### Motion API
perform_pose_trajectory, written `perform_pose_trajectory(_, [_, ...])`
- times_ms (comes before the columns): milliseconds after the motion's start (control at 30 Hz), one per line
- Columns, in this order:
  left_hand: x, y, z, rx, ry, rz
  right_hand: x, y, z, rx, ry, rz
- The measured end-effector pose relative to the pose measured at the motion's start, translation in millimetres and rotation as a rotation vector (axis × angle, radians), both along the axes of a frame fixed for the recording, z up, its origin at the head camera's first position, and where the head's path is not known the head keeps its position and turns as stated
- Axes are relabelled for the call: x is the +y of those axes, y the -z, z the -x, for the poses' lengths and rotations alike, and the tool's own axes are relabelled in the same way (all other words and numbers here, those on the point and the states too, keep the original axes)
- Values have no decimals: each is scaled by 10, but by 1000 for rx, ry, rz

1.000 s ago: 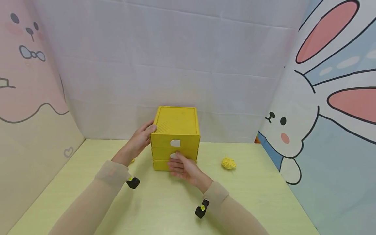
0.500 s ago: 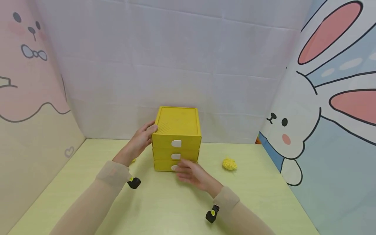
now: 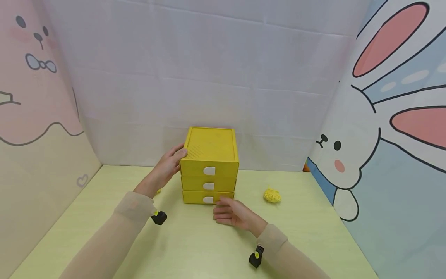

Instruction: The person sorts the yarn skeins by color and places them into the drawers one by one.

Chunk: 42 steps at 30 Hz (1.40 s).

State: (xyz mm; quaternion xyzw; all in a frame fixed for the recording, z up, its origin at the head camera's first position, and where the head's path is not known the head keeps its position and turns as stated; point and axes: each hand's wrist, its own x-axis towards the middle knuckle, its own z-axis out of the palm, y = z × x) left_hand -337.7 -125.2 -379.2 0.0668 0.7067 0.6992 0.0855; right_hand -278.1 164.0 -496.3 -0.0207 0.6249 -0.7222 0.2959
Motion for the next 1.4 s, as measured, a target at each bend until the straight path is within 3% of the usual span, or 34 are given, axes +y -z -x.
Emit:
perform_pose_trajectory(500, [-10,-8,-18,13,10,30,-159,89,144,-92,-76,62])
perform_pose_trajectory(833, [-9,-7,-26,13,10,33,-279,80,179,-135,-68,59])
perform_pose_trajectory(1400, [-14,-9,-20,4,10,13,-315,98,170,-95,-37,1])
